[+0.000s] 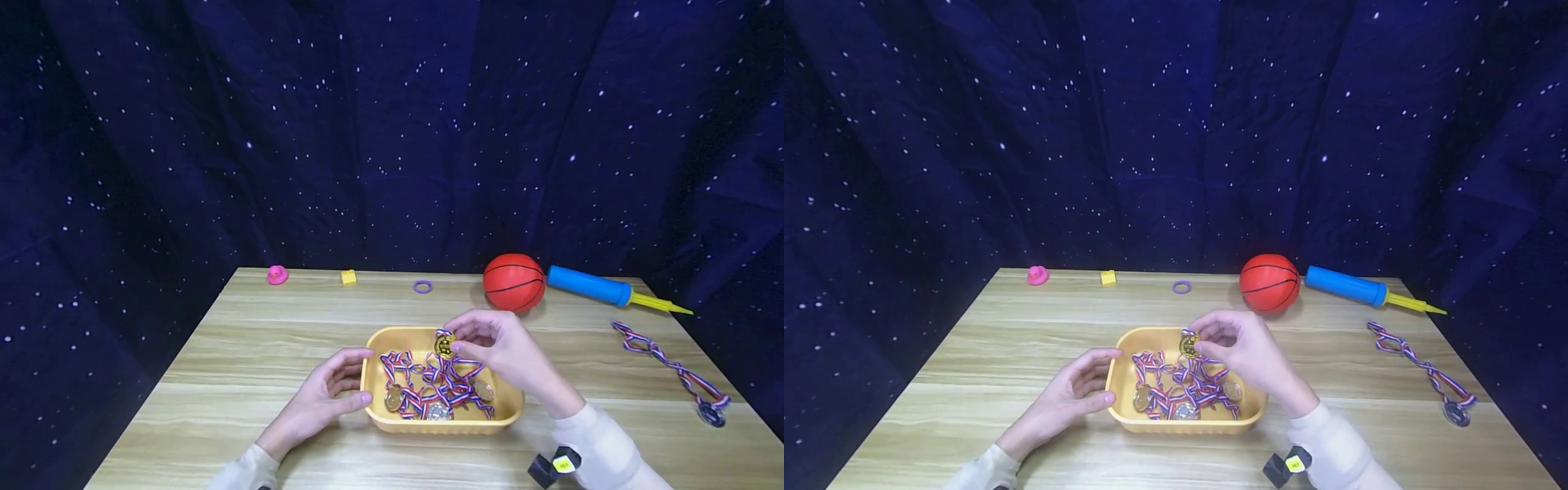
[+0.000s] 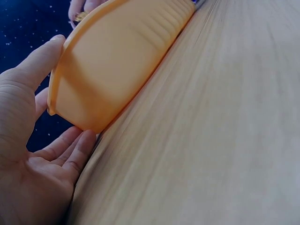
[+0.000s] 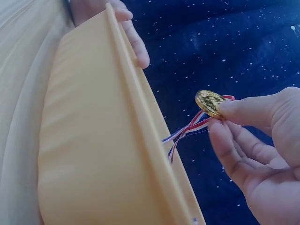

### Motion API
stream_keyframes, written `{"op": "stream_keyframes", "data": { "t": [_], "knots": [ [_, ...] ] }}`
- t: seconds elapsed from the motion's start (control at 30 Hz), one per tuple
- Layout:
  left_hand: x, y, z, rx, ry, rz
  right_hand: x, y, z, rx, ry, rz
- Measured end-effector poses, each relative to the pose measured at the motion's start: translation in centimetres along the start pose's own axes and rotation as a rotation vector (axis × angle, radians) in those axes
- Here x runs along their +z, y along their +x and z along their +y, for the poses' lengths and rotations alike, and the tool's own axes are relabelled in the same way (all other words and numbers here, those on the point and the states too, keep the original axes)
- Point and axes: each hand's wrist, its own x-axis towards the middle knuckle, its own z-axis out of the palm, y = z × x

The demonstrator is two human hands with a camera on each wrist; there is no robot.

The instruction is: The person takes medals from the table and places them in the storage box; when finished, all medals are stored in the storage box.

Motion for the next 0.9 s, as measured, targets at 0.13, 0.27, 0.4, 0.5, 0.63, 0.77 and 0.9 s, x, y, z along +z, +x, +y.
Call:
{"op": "stream_keyframes", "data": {
  "t": [0.13,0.27,0.4,0.5,0.63,0.77,0.9],
  "knots": [
    [0.0,0.0,0.0,0.002,-0.001,-0.005,0.2,-0.1,0.4,0.047,-0.024,-0.050],
    [-0.1,0.1,0.0,0.009,0.001,-0.007,0.4,-0.1,0.7,0.071,-0.033,-0.089],
    [-0.1,0.1,-0.1,0.014,0.001,-0.008,0.6,-0.1,1.0,0.099,-0.056,-0.131],
    [-0.1,0.1,0.0,0.014,0.002,-0.006,0.8,-0.2,1.1,0.124,-0.081,-0.185],
    [-0.1,0.1,0.0,0.012,0.005,-0.004,1.0,-0.2,1.1,0.123,-0.116,-0.260],
    [-0.1,0.1,0.0,0.009,0.005,-0.002,1.1,-0.2,1.0,0.079,-0.172,-0.276],
    [-0.1,0.0,0.0,0.006,0.007,0.000,1.0,-0.2,0.9,0.054,-0.231,-0.203]
  ]
}}
